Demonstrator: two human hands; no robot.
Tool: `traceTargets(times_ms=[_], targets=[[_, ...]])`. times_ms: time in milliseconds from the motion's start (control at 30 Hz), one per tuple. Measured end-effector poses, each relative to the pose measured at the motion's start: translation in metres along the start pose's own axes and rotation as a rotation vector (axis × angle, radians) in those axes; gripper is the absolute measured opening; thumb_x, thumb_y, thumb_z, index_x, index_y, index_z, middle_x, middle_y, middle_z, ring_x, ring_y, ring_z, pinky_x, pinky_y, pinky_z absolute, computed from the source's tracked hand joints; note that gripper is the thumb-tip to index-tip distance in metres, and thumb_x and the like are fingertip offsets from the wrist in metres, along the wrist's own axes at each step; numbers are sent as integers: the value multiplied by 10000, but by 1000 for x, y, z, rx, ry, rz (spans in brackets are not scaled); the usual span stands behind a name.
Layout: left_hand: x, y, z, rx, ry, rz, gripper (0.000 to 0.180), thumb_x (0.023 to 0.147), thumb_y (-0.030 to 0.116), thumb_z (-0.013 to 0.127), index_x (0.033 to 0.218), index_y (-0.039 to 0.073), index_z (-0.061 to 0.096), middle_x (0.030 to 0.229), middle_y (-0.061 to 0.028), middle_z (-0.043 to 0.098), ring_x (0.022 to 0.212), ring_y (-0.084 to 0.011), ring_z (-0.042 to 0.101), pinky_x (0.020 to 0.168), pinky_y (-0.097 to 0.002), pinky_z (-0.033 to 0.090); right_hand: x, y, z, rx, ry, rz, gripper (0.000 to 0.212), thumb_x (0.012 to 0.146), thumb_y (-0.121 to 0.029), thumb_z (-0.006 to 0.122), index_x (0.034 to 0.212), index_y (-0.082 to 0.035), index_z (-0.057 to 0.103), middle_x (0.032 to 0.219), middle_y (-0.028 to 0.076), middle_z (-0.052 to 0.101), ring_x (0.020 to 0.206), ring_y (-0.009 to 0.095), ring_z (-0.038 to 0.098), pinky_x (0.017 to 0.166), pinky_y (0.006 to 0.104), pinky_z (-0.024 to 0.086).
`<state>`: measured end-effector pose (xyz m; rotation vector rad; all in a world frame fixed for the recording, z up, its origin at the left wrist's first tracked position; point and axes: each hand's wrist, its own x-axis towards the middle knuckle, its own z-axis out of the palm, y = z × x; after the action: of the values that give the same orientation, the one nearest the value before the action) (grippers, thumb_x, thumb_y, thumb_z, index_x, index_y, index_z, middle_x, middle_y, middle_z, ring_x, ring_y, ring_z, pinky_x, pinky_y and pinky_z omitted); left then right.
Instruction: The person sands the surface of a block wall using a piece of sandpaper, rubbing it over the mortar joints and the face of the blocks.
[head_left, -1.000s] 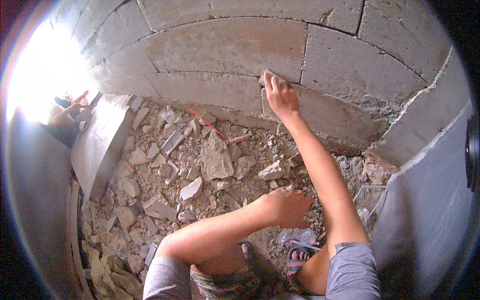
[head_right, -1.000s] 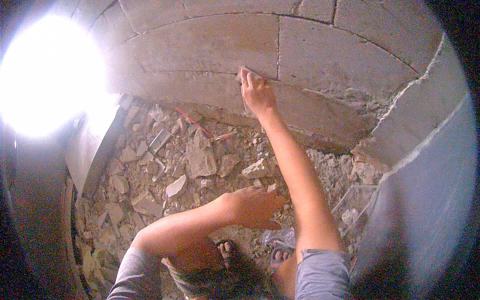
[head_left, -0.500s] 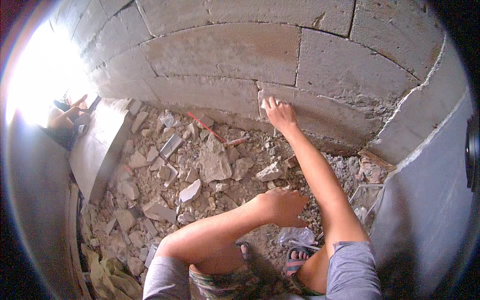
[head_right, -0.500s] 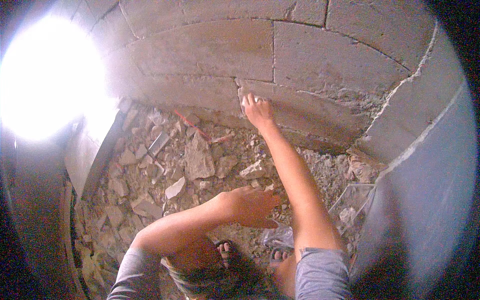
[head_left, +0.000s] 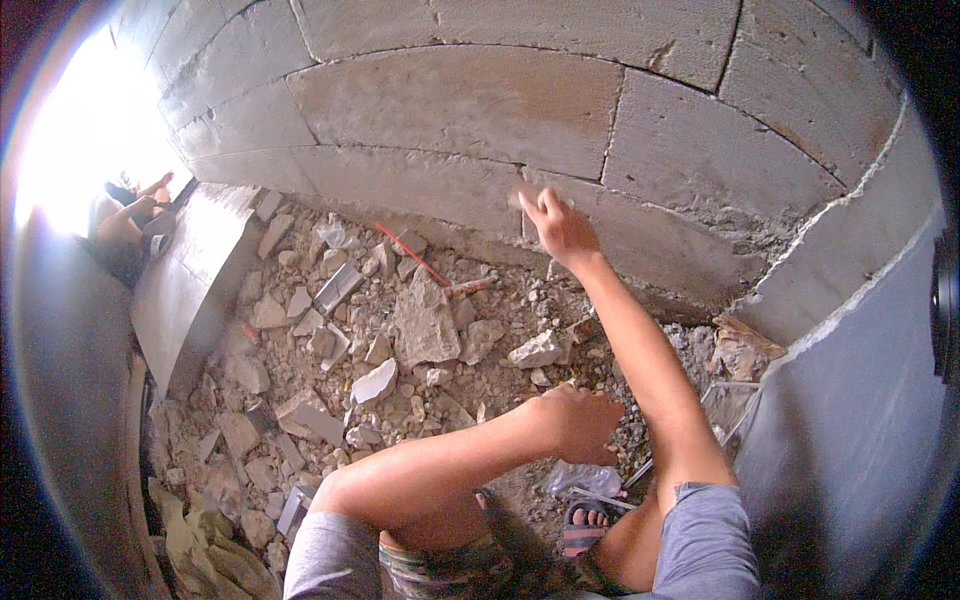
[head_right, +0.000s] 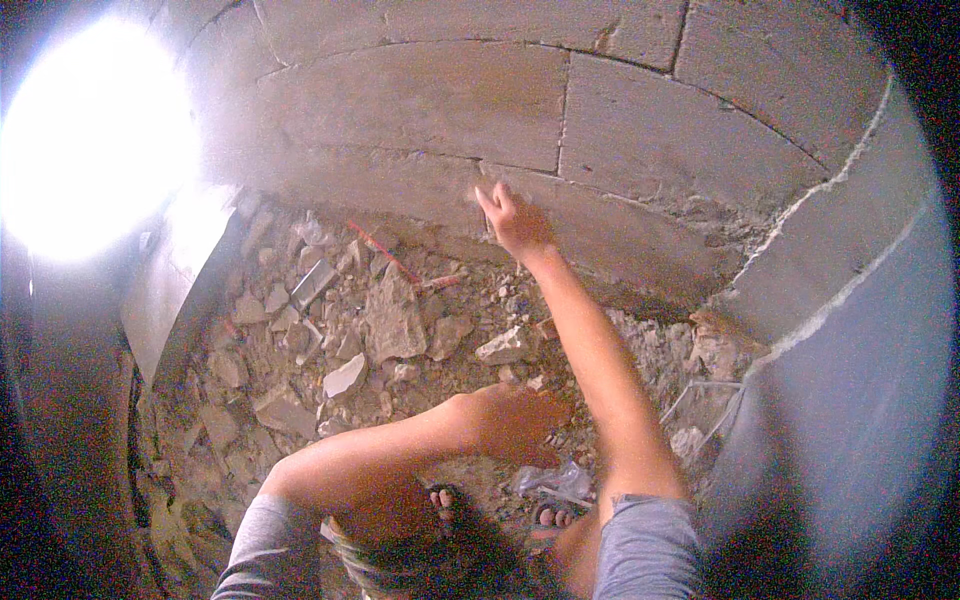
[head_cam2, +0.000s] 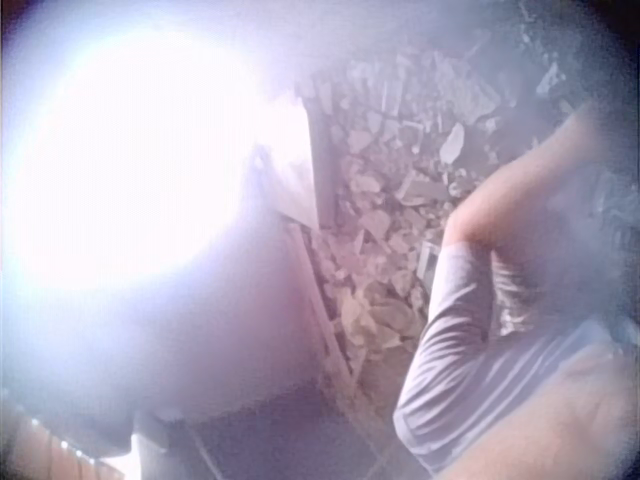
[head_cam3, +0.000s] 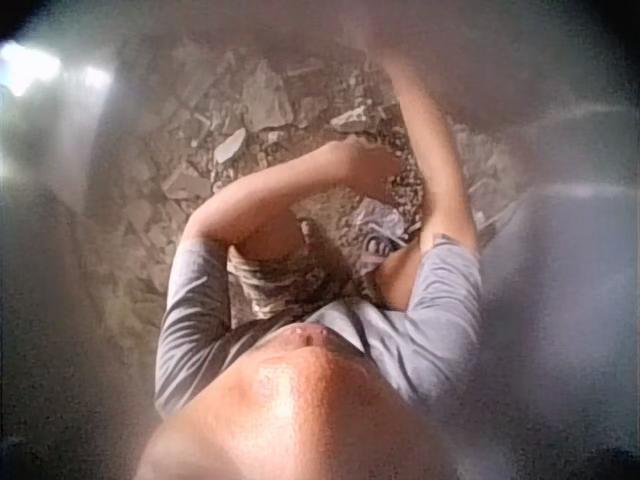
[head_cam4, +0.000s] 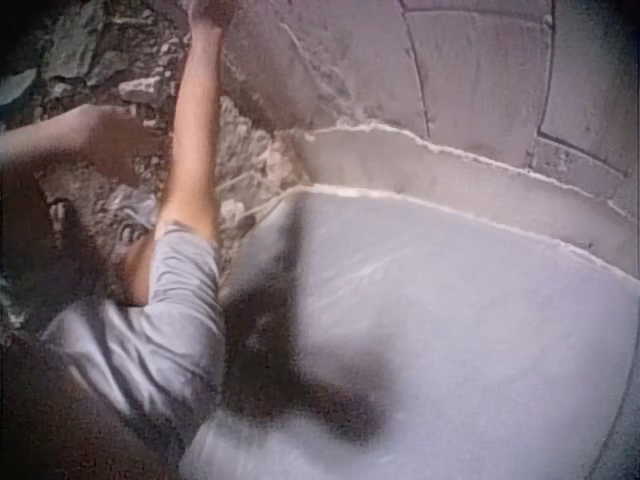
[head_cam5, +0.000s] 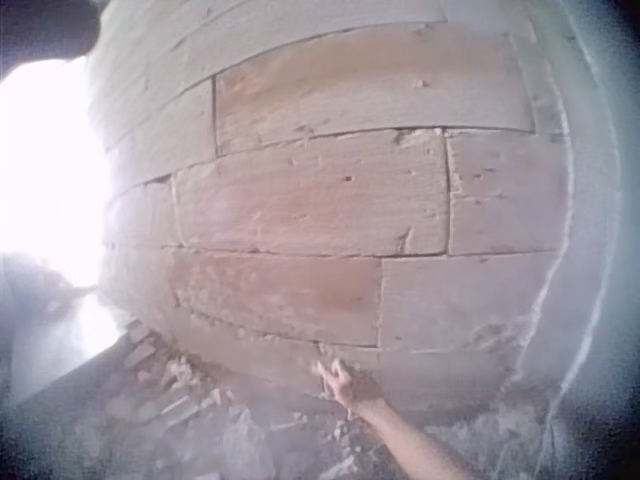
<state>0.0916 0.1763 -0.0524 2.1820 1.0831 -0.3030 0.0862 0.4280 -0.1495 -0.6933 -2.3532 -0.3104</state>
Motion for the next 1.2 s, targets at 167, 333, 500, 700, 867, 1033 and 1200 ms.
traceTargets(times_ms=[167,333,500,700,867,1033,1200], targets=[[8,2,3,68,3,-87,568,798,448,606,1112,-22,559,1062,-230,617,976,-371,617,838,-461,505,86,-41,-22,-55,273,48,410,831,-98,503,1241,-100,522,902,74,509,821,244,566,640,357,522],[0,-13,2,18,52,-112,517,791,447,614,979,-34,638,982,-230,648,931,-364,638,804,-448,519,88,-35,16,-367,238,-57,359,829,-142,528,1181,-78,556,983,43,532,856,218,564,628,359,526],[6,-9,8,-11,-46,-12,422,751,393,628,967,34,680,982,-180,665,911,-325,650,792,-446,514,85,-50,23,-418,90,-44,392,816,-149,541,1201,-74,547,1003,43,537,859,210,566,626,332,537],[28,-10,21,37,-76,95,422,730,363,677,1101,163,667,1102,-85,651,981,-265,631,793,-447,506,94,-40,13,-601,167,-71,428,806,-165,546,1222,-62,529,1004,67,533,826,204,575,607,277,540],[27,-7,18,40,-61,86,467,726,384,703,1145,184,645,1149,-61,633,997,-260,624,796,-491,496,86,-44,12,-576,38,-130,437,822,-157,539,1246,-57,510,951,68,516,826,215,575,617,283,544],[18,-8,15,31,-9,158,509,727,416,709,1173,186,627,1167,-56,624,1019,-252,616,782,-506,499,96,-28,-16,-600,80,-167,455,824,-123,532,1273,-74,482,932,70,497,815,215,576,585,304,555],[39,-6,46,-41,314,350,366,706,305,669,1030,136,648,1009,-139,658,917,-344,629,779,-471,502,80,-21,1,-644,-124,-365,421,817,-136,534,1235,-89,516,1006,72,515,809,217,595,570,316,562]])
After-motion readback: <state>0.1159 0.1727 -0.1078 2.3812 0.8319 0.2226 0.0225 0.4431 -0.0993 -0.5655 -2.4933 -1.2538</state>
